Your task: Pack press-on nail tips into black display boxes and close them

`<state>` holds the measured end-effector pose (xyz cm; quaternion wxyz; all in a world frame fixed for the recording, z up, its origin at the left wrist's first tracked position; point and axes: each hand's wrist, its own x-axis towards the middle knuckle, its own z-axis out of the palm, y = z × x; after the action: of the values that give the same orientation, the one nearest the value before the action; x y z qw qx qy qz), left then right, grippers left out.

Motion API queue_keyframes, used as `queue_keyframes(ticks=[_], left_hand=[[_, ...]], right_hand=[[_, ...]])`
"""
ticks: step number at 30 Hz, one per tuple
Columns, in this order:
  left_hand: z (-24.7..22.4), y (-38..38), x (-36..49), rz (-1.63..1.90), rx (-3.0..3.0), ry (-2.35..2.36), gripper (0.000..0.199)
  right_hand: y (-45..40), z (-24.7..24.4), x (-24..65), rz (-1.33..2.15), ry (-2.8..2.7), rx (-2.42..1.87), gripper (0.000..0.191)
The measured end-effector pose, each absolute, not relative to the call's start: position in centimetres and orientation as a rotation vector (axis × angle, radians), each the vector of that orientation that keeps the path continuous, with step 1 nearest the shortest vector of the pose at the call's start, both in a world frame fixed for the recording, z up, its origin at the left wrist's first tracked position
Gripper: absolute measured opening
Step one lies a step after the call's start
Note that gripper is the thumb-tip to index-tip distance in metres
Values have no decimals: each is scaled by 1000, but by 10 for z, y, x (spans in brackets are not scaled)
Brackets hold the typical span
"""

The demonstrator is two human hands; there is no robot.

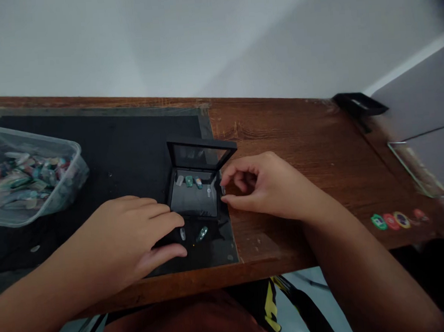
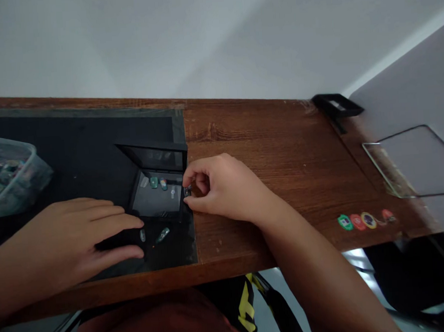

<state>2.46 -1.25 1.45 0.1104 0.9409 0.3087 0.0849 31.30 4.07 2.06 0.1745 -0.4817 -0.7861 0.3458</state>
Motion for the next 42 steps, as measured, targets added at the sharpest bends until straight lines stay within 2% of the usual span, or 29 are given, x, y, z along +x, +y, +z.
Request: queue_keyframes(ticks=[4,10,16,21,27,36,42], left_hand=[[13,-14,26,262,2830,807,46],[11,-11,25,286,2916,643,51],[11,-13,24,241,2761,718,39],[16,-10,24,321,2553,827,28],[28,-3,17,440,2552,998,21],[26,1,13,433,2566,1091,20],[28,2,13,408,2569,1089,20]], right_hand=[[39,22,312,1168,-2183,-1329,14],[40,16,309,1277,-2119,-1316,17],[42,7,303,1217,-2096,-1384,23],[40,9,304,1208,-2091,-1379,22],[36,8,298,1108,-2075,-1401,37],[32,12,298,898,-2233,-1444,19],[31,14,298,890,-2289,-1350,22]])
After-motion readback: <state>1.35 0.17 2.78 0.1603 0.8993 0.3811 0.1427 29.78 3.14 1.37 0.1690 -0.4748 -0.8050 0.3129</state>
